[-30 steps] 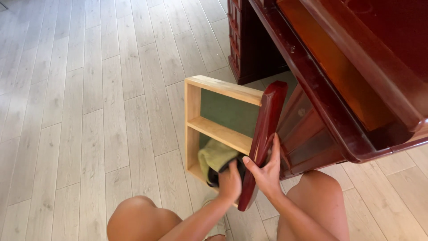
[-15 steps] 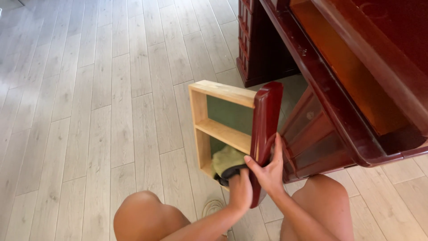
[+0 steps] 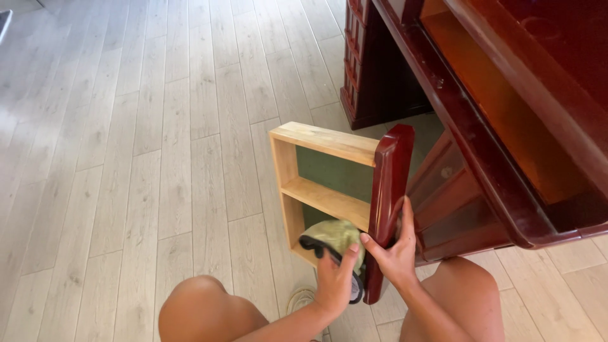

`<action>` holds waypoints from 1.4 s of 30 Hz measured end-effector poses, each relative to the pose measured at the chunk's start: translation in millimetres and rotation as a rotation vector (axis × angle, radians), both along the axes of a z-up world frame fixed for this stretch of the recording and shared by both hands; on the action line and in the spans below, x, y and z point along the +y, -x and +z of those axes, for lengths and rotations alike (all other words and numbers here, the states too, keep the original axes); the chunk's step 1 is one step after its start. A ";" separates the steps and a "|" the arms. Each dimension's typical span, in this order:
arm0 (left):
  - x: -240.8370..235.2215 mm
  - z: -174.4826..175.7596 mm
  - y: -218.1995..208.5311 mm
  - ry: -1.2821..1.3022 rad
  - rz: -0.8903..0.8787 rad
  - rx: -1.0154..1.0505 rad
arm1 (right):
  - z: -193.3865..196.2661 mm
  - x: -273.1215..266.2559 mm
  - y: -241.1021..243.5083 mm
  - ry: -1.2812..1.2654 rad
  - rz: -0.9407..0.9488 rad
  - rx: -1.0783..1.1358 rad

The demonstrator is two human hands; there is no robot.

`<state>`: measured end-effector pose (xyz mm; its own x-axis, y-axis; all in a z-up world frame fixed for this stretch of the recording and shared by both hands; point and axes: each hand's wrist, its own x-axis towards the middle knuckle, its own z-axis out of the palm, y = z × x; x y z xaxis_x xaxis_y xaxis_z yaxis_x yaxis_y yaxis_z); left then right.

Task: Wiping a wooden desk and its removable drawer with a microfiber cloth.

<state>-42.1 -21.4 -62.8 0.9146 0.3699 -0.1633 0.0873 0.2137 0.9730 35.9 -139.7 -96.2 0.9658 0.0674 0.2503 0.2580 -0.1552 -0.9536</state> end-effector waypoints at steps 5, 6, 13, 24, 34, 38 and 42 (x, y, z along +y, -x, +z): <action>49.4 19.3 -41.8 -0.227 0.199 0.006 | -3.9 -2.5 2.2 0.059 -0.054 -0.067; 62.7 24.1 -51.7 -0.226 0.201 0.007 | -1.2 -2.4 5.7 0.060 -0.051 -0.066; 96.6 20.9 -77.3 -1.421 -0.002 0.097 | 7.9 6.1 10.5 0.157 -0.032 -0.111; 49.3 34.9 -47.6 -0.913 -0.255 -0.198 | 21.8 1.6 5.1 0.278 -0.053 -0.098; 86.7 0.8 -85.8 -1.302 0.009 -0.028 | 29.9 5.8 6.3 0.192 -0.021 -0.120; 48.7 31.0 -61.6 -0.890 -0.047 -0.109 | 12.5 2.2 3.7 0.252 -0.095 -0.054; 17.3 46.7 -37.7 -0.688 -0.102 -0.325 | 4.9 2.7 2.9 0.202 -0.086 -0.076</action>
